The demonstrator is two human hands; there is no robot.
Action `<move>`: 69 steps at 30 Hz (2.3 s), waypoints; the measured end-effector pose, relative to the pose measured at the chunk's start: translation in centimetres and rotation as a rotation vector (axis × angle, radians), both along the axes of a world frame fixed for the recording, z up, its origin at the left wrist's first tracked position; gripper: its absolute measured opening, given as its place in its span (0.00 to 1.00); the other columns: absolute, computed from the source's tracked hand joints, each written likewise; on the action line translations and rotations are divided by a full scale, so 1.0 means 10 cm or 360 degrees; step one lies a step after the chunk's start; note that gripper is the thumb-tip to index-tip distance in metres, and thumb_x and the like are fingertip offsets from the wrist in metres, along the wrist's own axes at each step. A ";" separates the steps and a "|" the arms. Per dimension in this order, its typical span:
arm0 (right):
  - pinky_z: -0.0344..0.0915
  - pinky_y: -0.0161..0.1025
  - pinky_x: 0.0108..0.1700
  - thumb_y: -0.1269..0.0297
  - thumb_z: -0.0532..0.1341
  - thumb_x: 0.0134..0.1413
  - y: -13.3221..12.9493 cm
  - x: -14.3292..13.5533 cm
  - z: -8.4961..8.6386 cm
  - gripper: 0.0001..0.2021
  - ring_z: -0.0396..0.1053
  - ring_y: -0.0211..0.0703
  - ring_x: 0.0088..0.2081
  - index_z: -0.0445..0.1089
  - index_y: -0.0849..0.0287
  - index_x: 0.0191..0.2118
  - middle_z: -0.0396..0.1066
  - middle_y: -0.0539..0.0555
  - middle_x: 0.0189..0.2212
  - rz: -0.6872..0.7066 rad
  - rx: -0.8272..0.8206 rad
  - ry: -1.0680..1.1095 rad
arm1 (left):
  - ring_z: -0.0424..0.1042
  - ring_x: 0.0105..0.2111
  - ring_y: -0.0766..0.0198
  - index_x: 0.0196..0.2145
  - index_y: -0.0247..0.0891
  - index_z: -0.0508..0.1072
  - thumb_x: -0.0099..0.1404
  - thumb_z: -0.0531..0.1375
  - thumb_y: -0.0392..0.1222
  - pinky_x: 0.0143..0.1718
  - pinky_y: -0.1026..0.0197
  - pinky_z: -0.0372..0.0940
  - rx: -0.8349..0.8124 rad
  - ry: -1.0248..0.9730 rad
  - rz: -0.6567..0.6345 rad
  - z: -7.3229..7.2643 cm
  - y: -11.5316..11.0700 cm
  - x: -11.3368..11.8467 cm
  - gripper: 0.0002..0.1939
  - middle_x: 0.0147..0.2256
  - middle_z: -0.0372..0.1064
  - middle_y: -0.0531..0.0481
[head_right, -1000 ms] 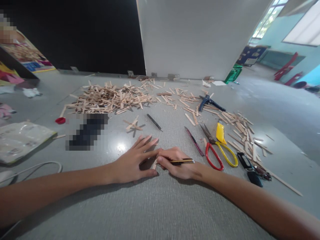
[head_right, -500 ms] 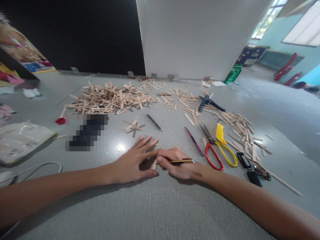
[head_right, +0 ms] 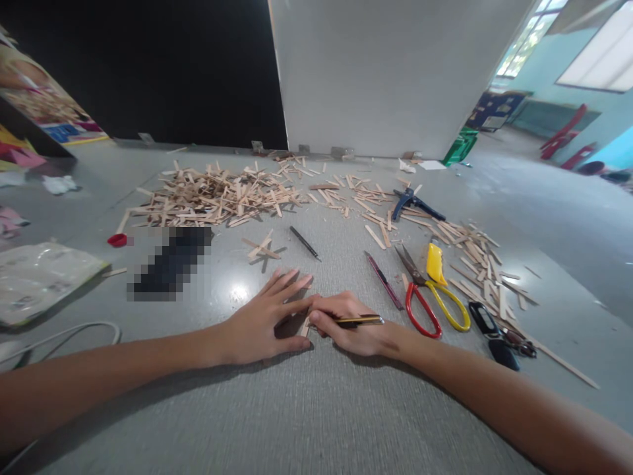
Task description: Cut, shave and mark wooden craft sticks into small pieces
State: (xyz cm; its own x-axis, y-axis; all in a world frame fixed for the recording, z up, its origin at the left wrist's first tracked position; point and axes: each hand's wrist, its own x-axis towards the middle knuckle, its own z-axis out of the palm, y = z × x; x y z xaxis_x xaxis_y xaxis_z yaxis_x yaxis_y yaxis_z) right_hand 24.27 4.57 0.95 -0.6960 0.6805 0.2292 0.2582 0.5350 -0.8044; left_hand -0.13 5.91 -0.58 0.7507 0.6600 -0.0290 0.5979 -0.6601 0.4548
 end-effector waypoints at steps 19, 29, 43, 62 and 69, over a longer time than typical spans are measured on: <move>0.57 0.34 0.29 0.56 0.49 0.81 0.00 0.01 -0.02 0.23 0.61 0.34 0.24 0.65 0.56 0.31 0.64 0.46 0.25 0.0003 -0.0018 0.0030 | 0.38 0.79 0.33 0.75 0.51 0.63 0.70 0.57 0.79 0.76 0.25 0.39 0.0032 -0.0050 -0.0015 -0.02 0.00 -0.01 0.47 0.79 0.44 0.41; 0.57 0.34 0.29 0.56 0.49 0.81 0.00 0.01 -0.03 0.23 0.60 0.34 0.24 0.64 0.56 0.31 0.64 0.45 0.25 0.0001 0.0000 0.0030 | 0.38 0.79 0.33 0.75 0.53 0.62 0.69 0.57 0.79 0.76 0.25 0.39 0.0027 -0.0017 0.0003 -0.02 0.00 0.00 0.47 0.79 0.44 0.43; 0.57 0.33 0.29 0.60 0.50 0.80 0.01 0.00 -0.03 0.21 0.61 0.33 0.24 0.65 0.56 0.30 0.64 0.45 0.25 0.0000 -0.0013 0.0031 | 0.38 0.79 0.34 0.75 0.51 0.63 0.69 0.58 0.78 0.76 0.24 0.39 0.0042 -0.0053 -0.0005 -0.04 0.01 -0.01 0.46 0.79 0.44 0.41; 0.57 0.33 0.28 0.58 0.50 0.80 0.00 0.01 -0.03 0.21 0.61 0.34 0.23 0.65 0.56 0.31 0.65 0.46 0.25 -0.0010 -0.0059 0.0025 | 0.38 0.79 0.35 0.75 0.54 0.62 0.69 0.55 0.80 0.77 0.27 0.39 0.0034 -0.0053 -0.0003 -0.03 0.00 -0.01 0.46 0.79 0.45 0.44; 0.57 0.33 0.27 0.57 0.50 0.80 0.00 0.00 -0.02 0.21 0.61 0.34 0.23 0.64 0.55 0.31 0.65 0.46 0.25 -0.0007 -0.0088 0.0017 | 0.39 0.79 0.33 0.75 0.51 0.63 0.70 0.57 0.78 0.76 0.23 0.39 0.0019 -0.0049 -0.0014 -0.01 0.00 -0.01 0.46 0.79 0.45 0.40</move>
